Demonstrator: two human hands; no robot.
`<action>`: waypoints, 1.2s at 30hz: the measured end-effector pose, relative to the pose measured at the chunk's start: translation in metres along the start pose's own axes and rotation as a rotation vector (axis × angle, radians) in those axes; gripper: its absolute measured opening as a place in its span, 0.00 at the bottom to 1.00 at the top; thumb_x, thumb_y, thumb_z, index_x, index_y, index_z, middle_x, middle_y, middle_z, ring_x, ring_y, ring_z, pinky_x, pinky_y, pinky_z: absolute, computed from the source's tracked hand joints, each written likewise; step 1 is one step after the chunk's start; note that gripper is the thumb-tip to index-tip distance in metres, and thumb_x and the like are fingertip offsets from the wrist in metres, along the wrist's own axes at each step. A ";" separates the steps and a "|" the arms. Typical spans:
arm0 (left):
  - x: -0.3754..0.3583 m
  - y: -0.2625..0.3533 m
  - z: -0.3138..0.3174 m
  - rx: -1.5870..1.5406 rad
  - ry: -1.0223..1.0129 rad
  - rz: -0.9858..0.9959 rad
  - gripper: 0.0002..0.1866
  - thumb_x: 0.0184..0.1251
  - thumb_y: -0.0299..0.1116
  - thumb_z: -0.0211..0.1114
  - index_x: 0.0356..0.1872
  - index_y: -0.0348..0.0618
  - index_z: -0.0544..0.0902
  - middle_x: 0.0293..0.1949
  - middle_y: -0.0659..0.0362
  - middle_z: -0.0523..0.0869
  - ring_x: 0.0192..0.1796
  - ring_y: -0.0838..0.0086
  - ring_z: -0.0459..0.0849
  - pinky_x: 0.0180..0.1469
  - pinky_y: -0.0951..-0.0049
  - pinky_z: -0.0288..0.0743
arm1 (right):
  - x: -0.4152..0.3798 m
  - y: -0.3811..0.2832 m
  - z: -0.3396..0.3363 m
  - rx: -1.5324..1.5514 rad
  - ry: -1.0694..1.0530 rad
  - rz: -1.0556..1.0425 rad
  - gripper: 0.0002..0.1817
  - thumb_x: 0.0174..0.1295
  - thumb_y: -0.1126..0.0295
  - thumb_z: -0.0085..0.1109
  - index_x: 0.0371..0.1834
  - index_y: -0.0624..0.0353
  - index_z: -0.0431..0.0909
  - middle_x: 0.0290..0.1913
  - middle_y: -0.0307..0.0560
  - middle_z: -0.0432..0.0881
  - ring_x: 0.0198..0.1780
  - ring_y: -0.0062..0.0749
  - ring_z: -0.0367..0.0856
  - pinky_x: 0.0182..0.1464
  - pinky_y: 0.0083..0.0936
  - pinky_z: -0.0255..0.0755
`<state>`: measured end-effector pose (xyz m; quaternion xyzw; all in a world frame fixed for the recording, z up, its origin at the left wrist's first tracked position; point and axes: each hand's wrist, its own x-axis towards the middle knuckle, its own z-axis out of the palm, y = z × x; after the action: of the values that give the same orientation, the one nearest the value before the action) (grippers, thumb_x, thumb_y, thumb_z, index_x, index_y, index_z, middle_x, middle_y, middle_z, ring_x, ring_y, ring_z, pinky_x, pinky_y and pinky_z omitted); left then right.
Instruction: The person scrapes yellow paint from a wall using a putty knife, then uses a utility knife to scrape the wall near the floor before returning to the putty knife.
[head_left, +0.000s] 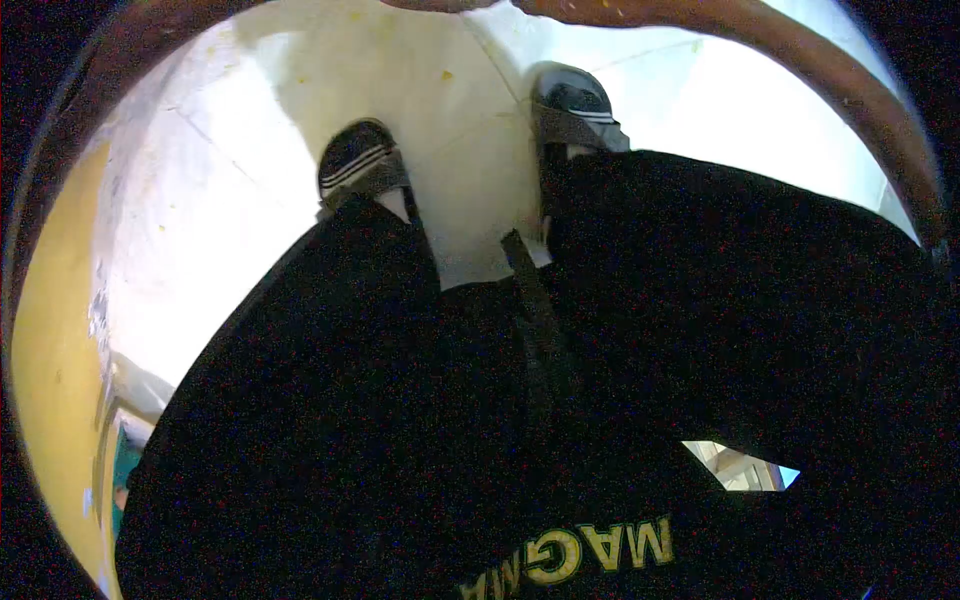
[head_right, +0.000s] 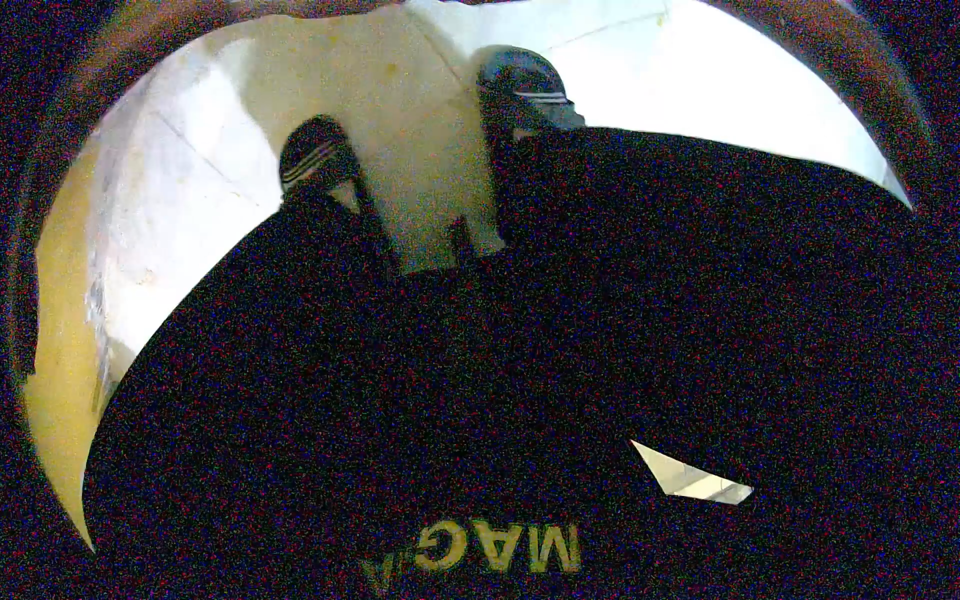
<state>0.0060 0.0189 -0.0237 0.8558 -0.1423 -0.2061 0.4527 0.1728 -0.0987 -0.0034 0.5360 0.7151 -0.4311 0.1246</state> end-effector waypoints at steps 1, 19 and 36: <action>0.008 -0.020 0.004 0.062 -0.029 0.152 0.18 0.68 0.39 0.51 0.39 0.31 0.79 0.28 0.42 0.81 0.30 0.58 0.80 0.36 0.58 0.72 | 0.005 0.007 0.003 -0.057 0.048 -0.114 0.16 0.62 0.60 0.53 0.27 0.65 0.75 0.20 0.55 0.78 0.21 0.41 0.74 0.28 0.42 0.71; 0.022 0.008 -0.001 0.231 0.116 -0.206 0.16 0.64 0.37 0.53 0.32 0.33 0.82 0.29 0.42 0.84 0.33 0.52 0.83 0.41 0.54 0.76 | -0.021 -0.034 -0.035 0.091 0.048 0.071 0.09 0.62 0.68 0.53 0.36 0.65 0.76 0.31 0.60 0.81 0.31 0.53 0.79 0.37 0.42 0.73; -0.054 0.116 -0.091 -0.295 0.754 0.013 0.25 0.72 0.46 0.54 0.60 0.39 0.65 0.53 0.48 0.75 0.57 0.61 0.76 0.60 0.61 0.69 | -0.058 -0.068 -0.055 0.968 0.873 -0.013 0.15 0.70 0.61 0.50 0.38 0.65 0.72 0.20 0.42 0.69 0.24 0.17 0.66 0.25 0.23 0.62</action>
<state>-0.0039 0.0436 0.1311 0.7964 0.0593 0.1068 0.5923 0.1522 -0.0998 0.0991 0.6529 0.4283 -0.4480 -0.4355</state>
